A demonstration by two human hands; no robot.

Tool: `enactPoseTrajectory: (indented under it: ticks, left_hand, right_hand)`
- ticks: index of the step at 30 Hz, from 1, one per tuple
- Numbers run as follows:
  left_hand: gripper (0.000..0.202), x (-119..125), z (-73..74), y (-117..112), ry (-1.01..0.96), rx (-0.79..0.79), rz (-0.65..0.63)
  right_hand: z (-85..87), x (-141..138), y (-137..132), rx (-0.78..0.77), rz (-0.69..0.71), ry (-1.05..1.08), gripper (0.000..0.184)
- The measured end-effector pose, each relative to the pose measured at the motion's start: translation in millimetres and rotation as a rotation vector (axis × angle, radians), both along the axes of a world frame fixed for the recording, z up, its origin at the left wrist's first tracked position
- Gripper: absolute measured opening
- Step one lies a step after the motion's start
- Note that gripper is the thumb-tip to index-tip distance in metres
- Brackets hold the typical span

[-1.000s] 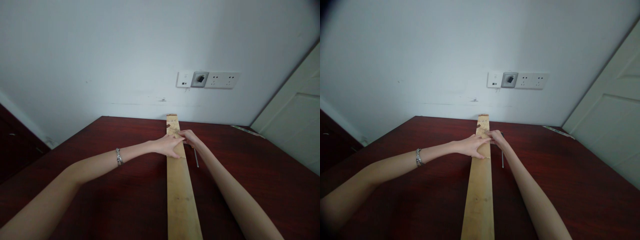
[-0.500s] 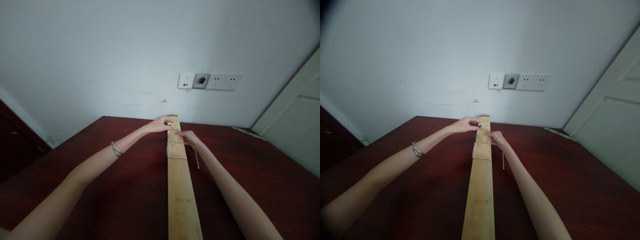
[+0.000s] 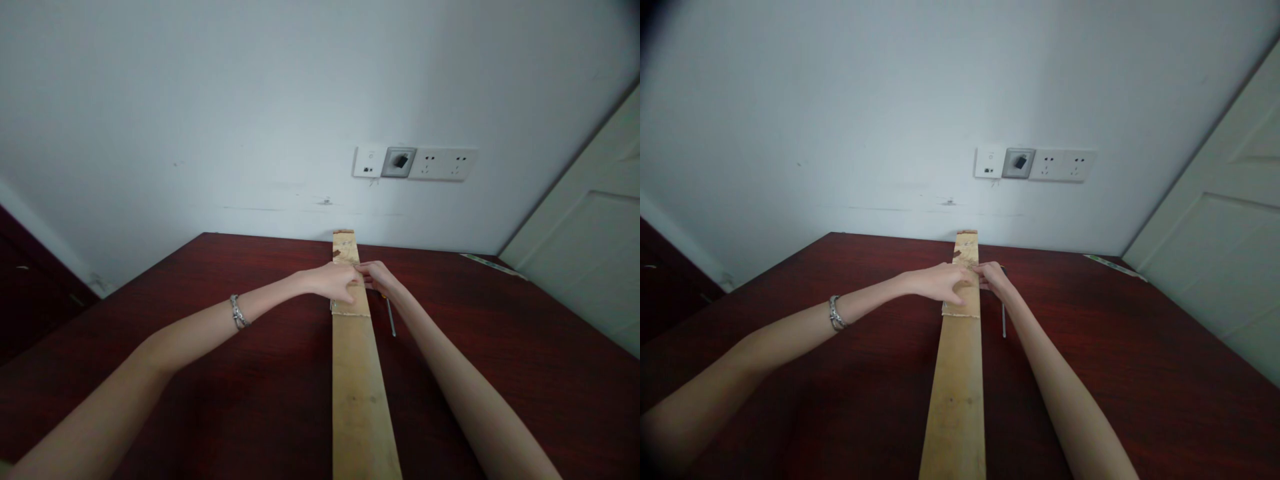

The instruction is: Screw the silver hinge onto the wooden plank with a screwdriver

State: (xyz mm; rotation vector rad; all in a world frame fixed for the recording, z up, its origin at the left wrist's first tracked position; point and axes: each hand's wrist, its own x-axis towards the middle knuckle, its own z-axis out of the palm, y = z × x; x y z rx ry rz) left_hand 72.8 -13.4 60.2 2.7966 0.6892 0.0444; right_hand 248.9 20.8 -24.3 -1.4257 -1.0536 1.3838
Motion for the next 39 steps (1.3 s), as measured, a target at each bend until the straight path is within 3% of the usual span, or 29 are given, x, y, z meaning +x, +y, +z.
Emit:
enactPoseTrajectory:
  ticks: [4, 8, 15, 18, 20, 29, 39]
  left_hand:
    - [0.052, 11, -7.7, -12, 0.121, 0.124, -0.017]
    - [0.075, 17, -16.9, -16, 0.149, 0.148, 0.003]
    - [0.071, 21, -21.9, -10, 0.099, 0.099, -0.018]
    - [0.075, 17, -20.1, -9, 0.052, 0.089, -0.017]
    - [0.079, 13, -17.1, -9, -0.009, 0.097, -0.024]
    - [0.093, -29, 4.0, -6, -0.116, 0.016, -0.021]
    - [0.094, -82, -8.2, 3, -0.277, -0.095, -0.026]
  right_hand:
    - [-1.2, 1, 0, -0.016, 0.024, -0.038, 0.029]
    - [-0.9, 1, 0, -0.024, 0.028, -0.057, 0.036]
    - [4.0, -2, -2, -0.011, 0.023, -0.044, 0.036]
    - [6.8, -2, -7, 0.019, 0.012, -0.023, 0.020]
    - [7.5, -3, -9, 0.043, -0.006, -0.002, 0.010]
    - [7.3, -4, -5, 0.019, -0.056, 0.043, 0.008]
    - [4.0, -2, -4, 0.006, -0.051, 0.050, 0.008]
